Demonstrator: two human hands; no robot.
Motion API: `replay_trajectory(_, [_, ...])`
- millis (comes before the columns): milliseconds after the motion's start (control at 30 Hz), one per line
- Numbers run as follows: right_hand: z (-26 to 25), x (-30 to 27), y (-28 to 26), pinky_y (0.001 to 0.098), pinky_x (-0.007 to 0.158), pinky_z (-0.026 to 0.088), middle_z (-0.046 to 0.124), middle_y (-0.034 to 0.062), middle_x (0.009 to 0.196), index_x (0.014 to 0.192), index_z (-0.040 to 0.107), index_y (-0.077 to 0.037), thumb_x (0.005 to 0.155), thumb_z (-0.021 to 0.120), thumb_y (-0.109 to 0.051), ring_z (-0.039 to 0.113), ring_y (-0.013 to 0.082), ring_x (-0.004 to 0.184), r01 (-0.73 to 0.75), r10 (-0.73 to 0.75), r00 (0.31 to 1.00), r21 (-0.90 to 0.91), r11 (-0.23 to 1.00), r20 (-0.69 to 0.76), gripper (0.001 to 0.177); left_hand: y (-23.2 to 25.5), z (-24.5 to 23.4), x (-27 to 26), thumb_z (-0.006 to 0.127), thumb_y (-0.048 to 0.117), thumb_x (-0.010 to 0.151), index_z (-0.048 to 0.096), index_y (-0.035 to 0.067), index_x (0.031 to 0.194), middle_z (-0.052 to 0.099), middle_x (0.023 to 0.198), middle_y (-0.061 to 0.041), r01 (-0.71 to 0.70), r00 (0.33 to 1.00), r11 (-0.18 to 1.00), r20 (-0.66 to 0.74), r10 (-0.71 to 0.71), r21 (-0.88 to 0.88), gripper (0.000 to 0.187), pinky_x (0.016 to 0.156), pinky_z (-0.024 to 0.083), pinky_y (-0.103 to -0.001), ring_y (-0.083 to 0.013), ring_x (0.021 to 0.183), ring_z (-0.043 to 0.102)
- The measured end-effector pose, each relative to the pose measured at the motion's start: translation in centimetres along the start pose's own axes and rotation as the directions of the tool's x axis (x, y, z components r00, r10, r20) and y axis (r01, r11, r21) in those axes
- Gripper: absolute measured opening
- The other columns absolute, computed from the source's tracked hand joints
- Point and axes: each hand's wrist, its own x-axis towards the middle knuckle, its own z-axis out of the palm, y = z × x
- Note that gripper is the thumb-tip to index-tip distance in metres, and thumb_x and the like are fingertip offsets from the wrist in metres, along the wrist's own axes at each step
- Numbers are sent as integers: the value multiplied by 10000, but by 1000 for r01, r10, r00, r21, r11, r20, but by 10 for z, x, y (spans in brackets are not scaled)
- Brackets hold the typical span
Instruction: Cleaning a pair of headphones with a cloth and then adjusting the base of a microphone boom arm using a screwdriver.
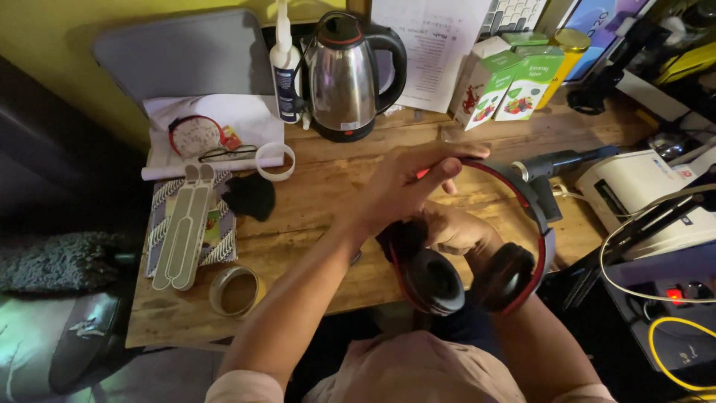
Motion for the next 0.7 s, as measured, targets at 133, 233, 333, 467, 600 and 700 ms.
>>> replay_trajectory(133, [0, 10, 7, 331, 989, 548, 685, 105, 1267, 1391, 545, 10, 830, 753, -49, 659, 190, 1126, 69, -91, 984, -143, 987, -155, 601, -48, -6, 7, 541, 383, 1096, 714, 141, 1325, 769, 1313, -8, -3, 1000, 1000, -25, 3, 2, 376, 719, 625, -276, -109, 814, 733])
replay_trajectory(233, [34, 17, -29, 314, 966, 524, 722, 68, 1190, 1356, 614, 2, 890, 746, -63, 633, 146, 1081, 169, -264, 956, -489, 856, -131, 489, -33, -19, 3, 570, 387, 1094, 637, 95, 1439, 748, 1259, -101, 60, 997, 998, -51, -61, -27, 457, 862, 585, -313, -153, 1015, 712])
replay_trajectory(333, [9, 16, -24, 307, 944, 542, 733, 43, 1151, 1339, 609, -27, 850, 716, -41, 660, 140, 1050, 210, -229, 970, -190, 959, -86, 500, -23, -26, 3, 488, 480, 1085, 444, 96, 1545, 654, 1406, -87, 31, 1000, 1000, -4, -31, 1, 600, 1073, 511, -321, -140, 1282, 632])
replay_trajectory(467, [2, 16, -20, 333, 791, 492, 687, 92, 947, 1177, 680, 50, 1009, 753, -45, 603, 170, 920, 50, -267, 892, -509, 860, -365, 207, -64, -26, -22, 494, 488, 1089, 520, 81, 1460, 675, 1311, -79, 21, 971, 975, -229, -73, -220, 551, 1030, 548, -369, -171, 1193, 663])
replay_trajectory(600, [-21, 28, -16, 274, 862, 548, 705, -4, 1068, 1213, 623, -70, 798, 697, 46, 667, 126, 987, 339, -381, 788, -175, 924, -483, 437, -71, -20, -57, 505, 519, 1047, 689, -2, 1205, 713, 1068, -109, 496, 784, 860, -364, -502, -119, 575, 801, 535, -335, -191, 923, 658])
replay_trajectory(700, [-47, 41, 12, 289, 850, 561, 701, 14, 1039, 1178, 615, -52, 819, 709, 83, 681, 149, 966, 409, -439, 716, -184, 894, -543, 395, -75, -7, -72, 535, 515, 999, 694, 28, 1163, 732, 1018, -90, 641, 651, 699, -257, -714, -316, 538, 700, 555, -344, -196, 852, 679])
